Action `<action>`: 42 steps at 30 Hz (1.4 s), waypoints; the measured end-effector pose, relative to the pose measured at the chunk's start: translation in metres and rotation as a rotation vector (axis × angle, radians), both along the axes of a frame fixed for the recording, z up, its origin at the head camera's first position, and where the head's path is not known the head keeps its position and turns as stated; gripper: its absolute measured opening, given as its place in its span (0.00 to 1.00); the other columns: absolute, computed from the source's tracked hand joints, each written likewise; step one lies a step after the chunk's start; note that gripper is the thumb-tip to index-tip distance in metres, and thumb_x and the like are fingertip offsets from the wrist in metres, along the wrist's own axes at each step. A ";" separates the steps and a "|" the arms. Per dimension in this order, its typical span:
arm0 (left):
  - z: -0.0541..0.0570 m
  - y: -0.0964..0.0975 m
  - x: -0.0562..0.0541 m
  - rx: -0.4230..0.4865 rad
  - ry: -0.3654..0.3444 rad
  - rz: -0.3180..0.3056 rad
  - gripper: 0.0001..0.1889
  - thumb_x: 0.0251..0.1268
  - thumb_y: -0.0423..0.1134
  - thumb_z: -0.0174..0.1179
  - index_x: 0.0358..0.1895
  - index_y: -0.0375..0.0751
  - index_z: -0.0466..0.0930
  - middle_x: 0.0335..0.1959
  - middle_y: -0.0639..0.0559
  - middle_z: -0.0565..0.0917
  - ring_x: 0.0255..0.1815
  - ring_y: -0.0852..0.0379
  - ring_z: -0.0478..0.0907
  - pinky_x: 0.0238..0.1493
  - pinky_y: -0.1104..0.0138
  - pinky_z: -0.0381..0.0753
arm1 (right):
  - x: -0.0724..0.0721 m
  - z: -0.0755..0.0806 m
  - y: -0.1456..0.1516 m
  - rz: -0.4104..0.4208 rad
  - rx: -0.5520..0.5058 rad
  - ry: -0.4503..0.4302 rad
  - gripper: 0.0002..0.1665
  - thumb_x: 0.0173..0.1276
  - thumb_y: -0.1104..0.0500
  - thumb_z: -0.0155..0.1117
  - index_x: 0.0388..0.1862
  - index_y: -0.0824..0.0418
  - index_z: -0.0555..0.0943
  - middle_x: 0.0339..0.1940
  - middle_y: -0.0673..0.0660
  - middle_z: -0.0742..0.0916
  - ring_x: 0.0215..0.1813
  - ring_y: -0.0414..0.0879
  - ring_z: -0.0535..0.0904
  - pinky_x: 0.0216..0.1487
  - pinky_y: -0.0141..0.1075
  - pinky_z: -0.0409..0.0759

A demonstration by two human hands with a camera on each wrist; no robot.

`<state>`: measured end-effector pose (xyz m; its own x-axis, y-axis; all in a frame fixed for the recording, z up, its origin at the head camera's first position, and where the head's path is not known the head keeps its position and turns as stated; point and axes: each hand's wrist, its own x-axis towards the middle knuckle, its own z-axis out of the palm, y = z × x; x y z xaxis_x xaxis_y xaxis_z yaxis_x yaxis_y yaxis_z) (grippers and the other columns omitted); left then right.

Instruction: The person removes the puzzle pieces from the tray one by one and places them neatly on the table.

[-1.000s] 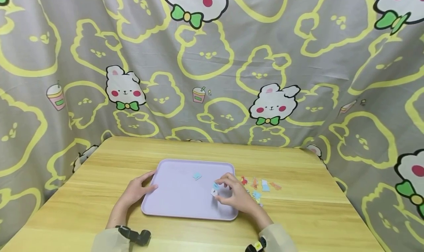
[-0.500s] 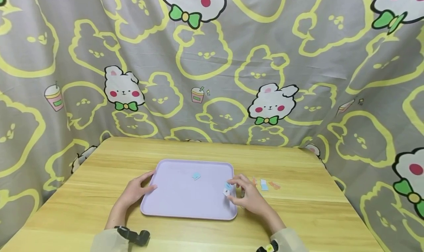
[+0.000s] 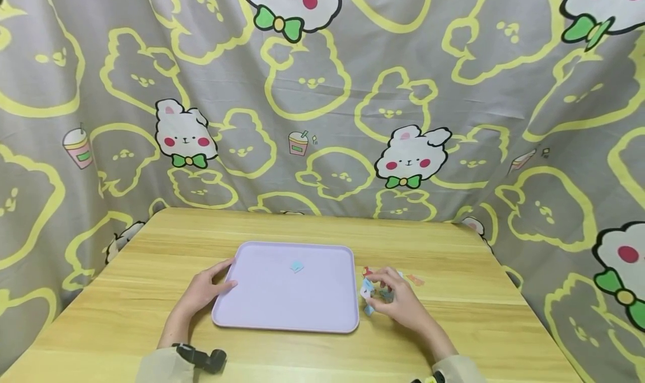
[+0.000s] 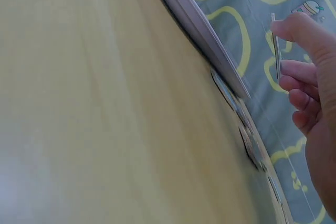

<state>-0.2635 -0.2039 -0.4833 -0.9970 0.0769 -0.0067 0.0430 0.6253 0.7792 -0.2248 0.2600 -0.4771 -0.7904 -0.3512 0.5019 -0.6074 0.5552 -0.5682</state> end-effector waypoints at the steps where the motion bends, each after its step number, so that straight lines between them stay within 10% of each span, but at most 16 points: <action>1: 0.000 0.000 0.000 0.002 -0.001 -0.001 0.32 0.65 0.41 0.64 0.72 0.42 0.66 0.73 0.33 0.66 0.75 0.31 0.58 0.74 0.40 0.59 | 0.001 0.000 0.003 -0.009 0.006 0.006 0.24 0.53 0.64 0.76 0.52 0.58 0.82 0.46 0.51 0.82 0.38 0.44 0.72 0.35 0.31 0.73; 42: 0.003 0.000 0.001 -0.015 -0.006 -0.008 0.33 0.66 0.40 0.63 0.73 0.42 0.65 0.73 0.33 0.65 0.75 0.31 0.58 0.75 0.40 0.59 | 0.017 -0.003 0.075 -0.142 0.129 -0.026 0.25 0.51 0.64 0.77 0.50 0.55 0.82 0.43 0.50 0.81 0.38 0.36 0.70 0.32 0.28 0.71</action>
<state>-0.2625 -0.2037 -0.4801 -0.9963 0.0844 -0.0140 0.0431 0.6368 0.7699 -0.2079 0.3350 -0.4797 -0.8488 -0.2955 0.4385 -0.5038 0.7036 -0.5011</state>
